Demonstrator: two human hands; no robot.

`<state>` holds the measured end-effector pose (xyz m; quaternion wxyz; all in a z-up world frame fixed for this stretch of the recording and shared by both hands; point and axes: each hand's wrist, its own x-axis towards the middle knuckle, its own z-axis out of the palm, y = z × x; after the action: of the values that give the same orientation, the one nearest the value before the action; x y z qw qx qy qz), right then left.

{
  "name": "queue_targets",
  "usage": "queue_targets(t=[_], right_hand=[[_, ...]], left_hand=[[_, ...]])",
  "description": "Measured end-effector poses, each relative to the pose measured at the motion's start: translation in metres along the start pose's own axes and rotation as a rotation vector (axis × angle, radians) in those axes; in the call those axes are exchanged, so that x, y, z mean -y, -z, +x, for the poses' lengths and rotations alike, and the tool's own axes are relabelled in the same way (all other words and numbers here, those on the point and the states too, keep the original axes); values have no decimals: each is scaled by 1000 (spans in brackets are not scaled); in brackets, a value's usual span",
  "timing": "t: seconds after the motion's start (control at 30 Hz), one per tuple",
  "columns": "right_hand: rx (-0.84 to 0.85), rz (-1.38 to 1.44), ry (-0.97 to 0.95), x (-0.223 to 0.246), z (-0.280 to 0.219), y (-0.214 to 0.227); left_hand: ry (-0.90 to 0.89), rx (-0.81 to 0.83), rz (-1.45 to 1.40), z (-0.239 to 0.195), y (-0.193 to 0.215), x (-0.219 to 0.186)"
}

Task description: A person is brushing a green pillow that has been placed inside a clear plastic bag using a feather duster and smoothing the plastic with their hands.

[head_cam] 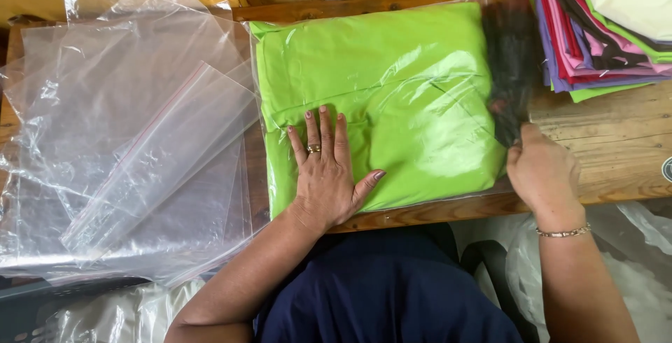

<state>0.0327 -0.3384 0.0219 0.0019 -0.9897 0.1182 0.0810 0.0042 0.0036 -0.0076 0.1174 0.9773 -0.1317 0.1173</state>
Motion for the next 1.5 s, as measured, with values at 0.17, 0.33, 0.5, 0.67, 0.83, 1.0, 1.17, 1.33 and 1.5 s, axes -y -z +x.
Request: queue_targets(t=[0.17,0.33,0.5,0.67,0.83,1.0,1.17,1.33,1.5], right_hand=[[-258,101,267,45,-55,10],[-341,67,759,84,-87,-5],[-105,-11,370,48,-29,28],[-206,13,261,39,0,-3],[-239,120,666,115,-82,2],[-211,96,829,120,-78,18],[-228,-10,462,56,6,-14],[-311,-16,521,105,-58,-7],[-278,71,903,120,-100,-10]], left_hand=[[-1,27,-47,3,-1,1],[-20,83,-72,1,-11,6],[-10,61,-92,1,0,2],[-16,31,-112,3,-4,4],[-64,-117,-237,-3,-13,8],[-96,-336,-369,-3,-14,11],[-113,-315,-373,-2,-12,7],[-123,-328,-424,-3,-13,7],[-125,-371,-546,-4,-6,8]])
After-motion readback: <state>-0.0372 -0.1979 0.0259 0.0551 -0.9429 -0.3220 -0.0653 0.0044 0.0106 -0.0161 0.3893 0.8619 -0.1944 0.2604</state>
